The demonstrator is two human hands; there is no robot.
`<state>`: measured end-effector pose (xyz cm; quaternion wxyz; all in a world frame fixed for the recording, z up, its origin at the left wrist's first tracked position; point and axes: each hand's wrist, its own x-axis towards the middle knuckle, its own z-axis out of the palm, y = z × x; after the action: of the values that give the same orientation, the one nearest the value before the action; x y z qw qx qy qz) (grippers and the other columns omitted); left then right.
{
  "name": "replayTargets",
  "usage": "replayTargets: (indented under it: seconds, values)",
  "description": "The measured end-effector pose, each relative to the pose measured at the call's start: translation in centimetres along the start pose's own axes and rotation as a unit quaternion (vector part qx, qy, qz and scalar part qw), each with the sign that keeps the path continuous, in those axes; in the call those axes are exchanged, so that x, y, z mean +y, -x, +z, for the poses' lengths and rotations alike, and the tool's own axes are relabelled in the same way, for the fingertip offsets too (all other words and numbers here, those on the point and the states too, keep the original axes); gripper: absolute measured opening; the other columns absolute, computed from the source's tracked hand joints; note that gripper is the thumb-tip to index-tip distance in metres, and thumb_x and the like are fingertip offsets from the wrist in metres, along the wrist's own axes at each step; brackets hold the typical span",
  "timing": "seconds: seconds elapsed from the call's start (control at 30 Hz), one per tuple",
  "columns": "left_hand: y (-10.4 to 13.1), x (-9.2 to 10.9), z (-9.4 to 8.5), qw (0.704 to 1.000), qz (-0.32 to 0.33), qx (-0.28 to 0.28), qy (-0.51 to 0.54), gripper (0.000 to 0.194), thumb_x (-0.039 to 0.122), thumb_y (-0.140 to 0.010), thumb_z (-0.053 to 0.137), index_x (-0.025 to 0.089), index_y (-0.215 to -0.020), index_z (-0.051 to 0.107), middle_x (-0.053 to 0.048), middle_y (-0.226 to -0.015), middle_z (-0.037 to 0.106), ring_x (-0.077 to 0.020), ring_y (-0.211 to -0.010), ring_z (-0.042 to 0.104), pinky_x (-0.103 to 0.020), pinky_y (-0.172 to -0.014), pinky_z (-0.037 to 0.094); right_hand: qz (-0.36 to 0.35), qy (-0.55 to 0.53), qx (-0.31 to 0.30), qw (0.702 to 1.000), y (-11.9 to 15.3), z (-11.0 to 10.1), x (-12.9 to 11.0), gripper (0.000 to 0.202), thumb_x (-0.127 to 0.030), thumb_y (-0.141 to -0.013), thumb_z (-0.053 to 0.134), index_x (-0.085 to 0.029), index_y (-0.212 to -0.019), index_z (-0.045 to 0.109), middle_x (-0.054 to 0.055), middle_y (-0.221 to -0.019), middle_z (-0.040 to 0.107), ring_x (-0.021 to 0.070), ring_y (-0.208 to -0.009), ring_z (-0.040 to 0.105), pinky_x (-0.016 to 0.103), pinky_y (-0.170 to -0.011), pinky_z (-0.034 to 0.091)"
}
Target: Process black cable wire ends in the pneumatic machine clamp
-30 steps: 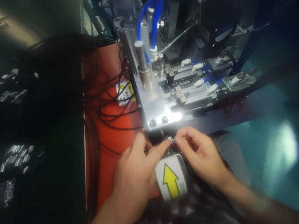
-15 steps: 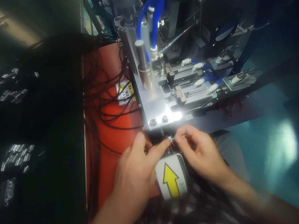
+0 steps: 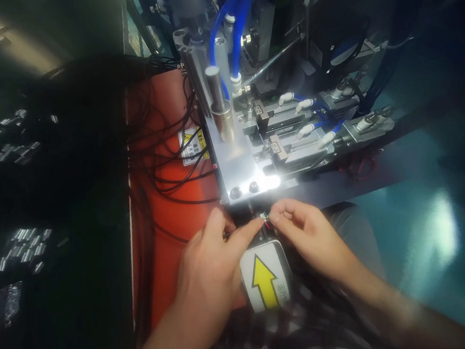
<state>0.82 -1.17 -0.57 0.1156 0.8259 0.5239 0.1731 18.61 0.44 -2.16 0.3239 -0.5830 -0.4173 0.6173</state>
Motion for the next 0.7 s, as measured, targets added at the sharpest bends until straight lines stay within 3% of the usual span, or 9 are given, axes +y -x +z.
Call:
replayTargets:
  seconds: [0.17,0.4,0.6,0.7]
  values:
    - [0.0,-0.1,0.0,1.000,0.006,-0.003,0.008,0.038,0.014,-0.089,0.045,0.025,-0.116,0.069,-0.004,-0.083,0.046,-0.0155,-0.067,0.055,-0.026,-0.054,0.050,-0.028,0.025,0.036,0.999,0.9,-0.3,0.2,0.022,-0.039,-0.084,0.060,-0.018,-0.075,0.059,-0.002,-0.065,0.053,0.0118,-0.057,0.046,0.023,-0.051,0.039]
    - [0.0,-0.1,0.0,1.000,0.006,-0.004,0.009,0.037,0.015,-0.091,0.045,0.026,-0.117,0.069,-0.004,-0.083,0.045,-0.0153,-0.067,0.054,-0.025,-0.054,0.048,-0.032,0.079,0.019,0.996,1.7,0.3,-0.4,0.016,-0.030,-0.081,0.063,-0.017,-0.073,0.064,-0.002,-0.059,0.054,0.0115,-0.054,0.046,0.023,-0.049,0.038]
    - [0.1,-0.2,0.2,1.000,0.004,0.000,0.020,0.038,0.012,-0.089,0.047,0.027,-0.117,0.068,-0.004,-0.083,0.045,-0.0146,-0.067,0.054,-0.024,-0.054,0.048,-0.194,0.221,0.093,0.951,1.5,0.0,-0.7,0.010,-0.016,-0.080,0.058,-0.018,-0.071,0.059,-0.003,-0.062,0.053,0.0112,-0.056,0.047,0.024,-0.054,0.038]
    - [0.1,-0.3,0.2,1.000,0.006,0.007,0.018,0.036,0.016,-0.091,0.046,0.027,-0.117,0.068,-0.004,-0.083,0.045,-0.0144,-0.067,0.053,-0.024,-0.053,0.047,-0.165,0.166,0.060,0.970,0.9,-0.5,-0.6,0.011,-0.016,-0.080,0.056,-0.018,-0.070,0.058,-0.003,-0.062,0.051,0.0106,-0.057,0.046,0.023,-0.053,0.038]
